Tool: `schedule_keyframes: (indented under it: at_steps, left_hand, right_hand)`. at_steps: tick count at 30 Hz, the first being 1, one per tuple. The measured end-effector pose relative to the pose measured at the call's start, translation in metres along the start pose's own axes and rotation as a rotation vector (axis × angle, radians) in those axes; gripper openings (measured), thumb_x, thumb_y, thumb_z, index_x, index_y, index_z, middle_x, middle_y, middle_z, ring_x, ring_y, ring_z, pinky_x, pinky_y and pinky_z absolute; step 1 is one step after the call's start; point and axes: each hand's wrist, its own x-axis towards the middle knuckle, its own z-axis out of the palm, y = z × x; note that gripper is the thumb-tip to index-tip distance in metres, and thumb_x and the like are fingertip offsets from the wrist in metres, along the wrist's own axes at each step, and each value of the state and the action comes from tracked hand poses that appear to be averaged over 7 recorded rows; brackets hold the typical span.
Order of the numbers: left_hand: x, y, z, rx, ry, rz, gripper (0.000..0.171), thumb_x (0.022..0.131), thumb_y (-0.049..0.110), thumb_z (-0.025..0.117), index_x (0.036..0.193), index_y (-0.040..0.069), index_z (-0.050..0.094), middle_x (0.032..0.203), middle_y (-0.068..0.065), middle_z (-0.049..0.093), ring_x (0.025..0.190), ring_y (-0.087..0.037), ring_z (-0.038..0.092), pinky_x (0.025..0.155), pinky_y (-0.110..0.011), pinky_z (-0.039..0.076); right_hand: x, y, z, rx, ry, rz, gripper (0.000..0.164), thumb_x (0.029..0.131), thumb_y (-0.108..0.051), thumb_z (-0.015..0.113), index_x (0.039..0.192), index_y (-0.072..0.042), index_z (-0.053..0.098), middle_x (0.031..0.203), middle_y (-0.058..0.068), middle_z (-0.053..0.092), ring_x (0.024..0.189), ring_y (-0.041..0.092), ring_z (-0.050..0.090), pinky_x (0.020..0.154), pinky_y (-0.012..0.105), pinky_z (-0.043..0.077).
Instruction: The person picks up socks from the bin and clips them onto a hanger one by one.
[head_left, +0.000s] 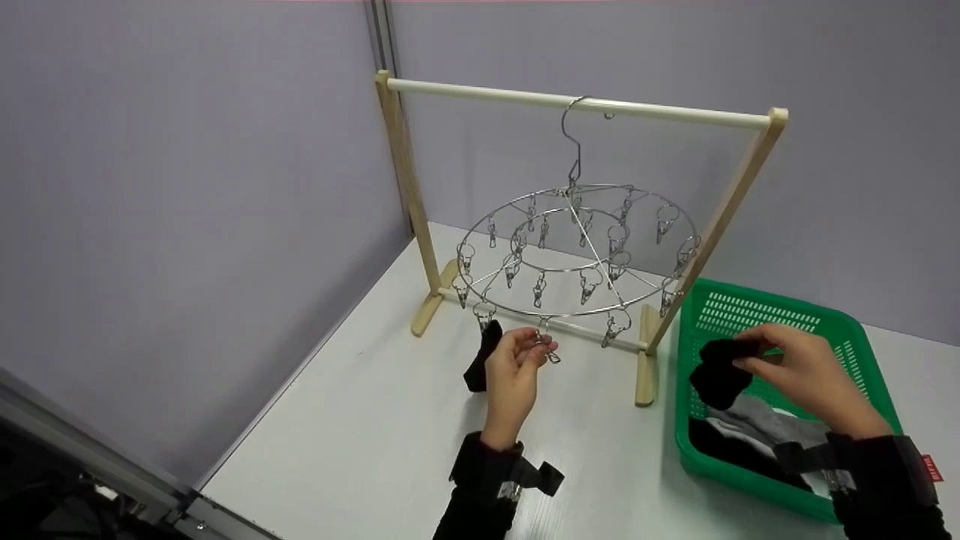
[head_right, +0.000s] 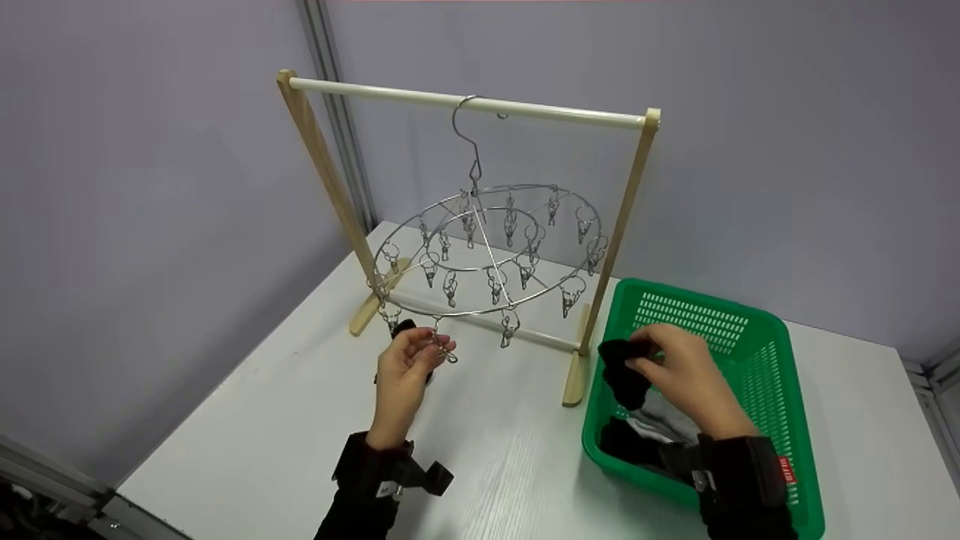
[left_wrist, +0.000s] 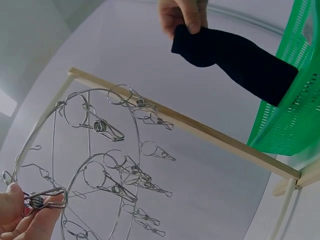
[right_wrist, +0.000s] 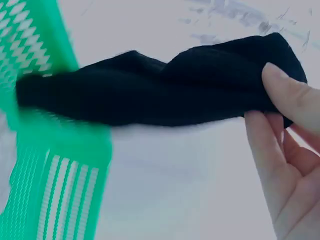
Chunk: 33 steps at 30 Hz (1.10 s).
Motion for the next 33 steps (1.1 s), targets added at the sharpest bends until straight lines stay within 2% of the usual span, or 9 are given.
schedule_keyframes:
  at_steps: [3, 6, 11, 17, 21, 24, 28, 31, 33]
  left_hand:
    - [0.0, -0.001, 0.0, 0.011, 0.007, -0.035, 0.014, 0.073, -0.008, 0.048, 0.086, -0.011, 0.044, 0.078, -0.019, 0.054, 0.07, -0.022, 0.055, 0.058, -0.027, 0.046]
    - [-0.002, -0.003, 0.001, 0.057, 0.009, -0.061, 0.012, 0.073, -0.005, 0.05, 0.084, -0.008, 0.045, 0.075, -0.013, 0.056, 0.067, -0.017, 0.055, 0.055, -0.026, 0.046]
    - [-0.003, -0.001, 0.001, 0.105, 0.005, -0.057, 0.009, 0.073, -0.005, 0.05, 0.081, -0.005, 0.046, 0.073, -0.01, 0.057, 0.065, -0.014, 0.055, 0.053, -0.023, 0.046]
    - [-0.003, -0.002, 0.0, 0.098, -0.012, -0.001, 0.007, 0.073, -0.007, 0.049, 0.079, -0.006, 0.046, 0.072, -0.012, 0.057, 0.065, -0.016, 0.056, 0.052, -0.024, 0.046]
    - [-0.004, -0.007, 0.001, 0.128, -0.027, 0.071, 0.005, 0.074, -0.006, 0.048, 0.078, -0.004, 0.046, 0.071, -0.011, 0.058, 0.065, -0.017, 0.055, 0.052, -0.025, 0.046]
    - [-0.003, -0.039, -0.001, 0.143, -0.054, 0.169, 0.003, 0.077, 0.002, 0.048, 0.081, 0.001, 0.048, 0.073, -0.006, 0.058, 0.066, -0.013, 0.055, 0.05, -0.022, 0.045]
    - [-0.003, -0.048, -0.003, 0.144, -0.07, 0.183, 0.006, 0.078, 0.009, 0.049, 0.08, 0.003, 0.048, 0.074, -0.003, 0.058, 0.066, -0.011, 0.055, 0.05, -0.02, 0.045]
    - [-0.006, -0.017, -0.001, 0.155, -0.061, 0.127, 0.005, 0.075, 0.001, 0.051, 0.077, -0.001, 0.047, 0.071, -0.007, 0.058, 0.065, -0.014, 0.055, 0.051, -0.023, 0.045]
    - [-0.006, -0.005, -0.001, 0.171, -0.062, 0.112, 0.004, 0.073, -0.004, 0.05, 0.075, -0.002, 0.047, 0.07, -0.009, 0.058, 0.064, -0.014, 0.055, 0.051, -0.023, 0.045]
  right_hand:
    - [0.004, -0.016, 0.006, 0.037, 0.05, -0.043, 0.027, 0.066, -0.004, 0.062, 0.091, -0.009, 0.053, 0.082, -0.002, 0.049, 0.07, 0.005, 0.045, 0.055, 0.013, 0.043]
    - [0.007, -0.029, 0.016, 0.029, 0.103, -0.097, 0.027, 0.064, 0.0, 0.062, 0.089, -0.008, 0.053, 0.08, -0.004, 0.049, 0.068, 0.005, 0.045, 0.054, 0.012, 0.042]
    - [0.01, -0.048, 0.038, 0.042, 0.138, -0.181, 0.02, 0.066, -0.002, 0.061, 0.082, -0.011, 0.052, 0.075, -0.006, 0.048, 0.066, 0.003, 0.043, 0.052, 0.013, 0.042]
    - [0.015, -0.065, 0.07, 0.083, 0.11, -0.265, 0.024, 0.062, 0.003, 0.063, 0.076, -0.013, 0.052, 0.074, -0.008, 0.048, 0.065, 0.0, 0.045, 0.05, 0.015, 0.043]
    - [0.018, -0.071, 0.09, 0.122, 0.075, -0.319, 0.021, 0.064, 0.002, 0.062, 0.074, -0.013, 0.051, 0.075, -0.008, 0.049, 0.065, 0.002, 0.046, 0.052, 0.014, 0.042]
    - [0.021, -0.074, 0.103, 0.142, 0.067, -0.345, 0.018, 0.065, 0.001, 0.061, 0.074, -0.012, 0.051, 0.075, -0.007, 0.049, 0.066, 0.003, 0.045, 0.052, 0.015, 0.041]
    - [0.023, -0.077, 0.116, 0.145, 0.079, -0.365, 0.016, 0.066, -0.001, 0.061, 0.072, -0.012, 0.051, 0.072, -0.008, 0.048, 0.064, 0.003, 0.043, 0.05, 0.017, 0.038]
    - [0.025, -0.08, 0.123, 0.166, 0.084, -0.359, 0.015, 0.067, -0.002, 0.061, 0.071, -0.012, 0.051, 0.071, -0.009, 0.048, 0.063, 0.004, 0.043, 0.05, 0.018, 0.038]
    - [0.026, -0.083, 0.125, 0.191, 0.082, -0.357, 0.014, 0.068, -0.002, 0.06, 0.072, -0.012, 0.051, 0.071, -0.009, 0.048, 0.063, 0.004, 0.044, 0.049, 0.018, 0.039]
